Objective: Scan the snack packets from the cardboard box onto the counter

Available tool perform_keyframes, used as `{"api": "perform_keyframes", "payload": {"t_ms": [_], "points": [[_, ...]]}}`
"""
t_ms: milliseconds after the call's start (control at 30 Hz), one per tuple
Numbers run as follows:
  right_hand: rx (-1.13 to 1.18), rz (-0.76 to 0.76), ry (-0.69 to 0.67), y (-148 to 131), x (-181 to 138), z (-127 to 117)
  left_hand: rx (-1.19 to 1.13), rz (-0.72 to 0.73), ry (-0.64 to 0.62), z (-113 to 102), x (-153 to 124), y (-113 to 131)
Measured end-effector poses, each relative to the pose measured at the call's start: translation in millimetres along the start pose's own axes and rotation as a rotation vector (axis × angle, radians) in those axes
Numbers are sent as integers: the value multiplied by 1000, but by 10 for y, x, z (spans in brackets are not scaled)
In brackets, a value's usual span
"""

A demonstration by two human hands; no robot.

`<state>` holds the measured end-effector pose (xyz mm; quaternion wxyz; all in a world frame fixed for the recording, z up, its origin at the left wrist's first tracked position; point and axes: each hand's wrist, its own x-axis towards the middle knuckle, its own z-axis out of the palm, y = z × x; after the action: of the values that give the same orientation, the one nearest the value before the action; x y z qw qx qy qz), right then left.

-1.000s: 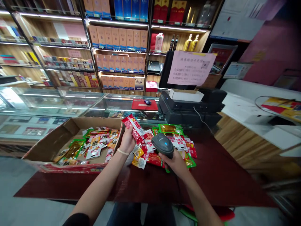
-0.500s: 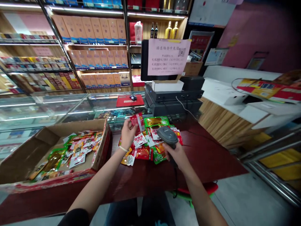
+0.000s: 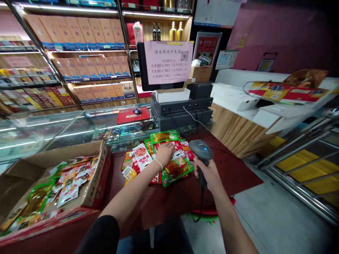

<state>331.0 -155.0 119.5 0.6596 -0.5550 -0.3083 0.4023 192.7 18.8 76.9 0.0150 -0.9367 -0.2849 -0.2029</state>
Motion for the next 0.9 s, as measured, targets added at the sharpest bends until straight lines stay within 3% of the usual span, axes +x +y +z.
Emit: {"api": "perform_keyframes", "payload": {"t_ms": [167,333,467,667,900], "points": [[32,20,3,0,7,23,-46,10,47,10,-109,17],[-2,-1,-66,-3,0,131,-125,-42,94,-354,-190,-77],[-49,-7,-167,-62,-32,349,-114,-121,148,-726,-393,-200],[-63,53,-337,-120,-95,977,-107,-244,227,-1321,-986,-463],[-20,98,-607,-10,-188,2013,-11,-450,294,-1901,-2067,-1073]]}}
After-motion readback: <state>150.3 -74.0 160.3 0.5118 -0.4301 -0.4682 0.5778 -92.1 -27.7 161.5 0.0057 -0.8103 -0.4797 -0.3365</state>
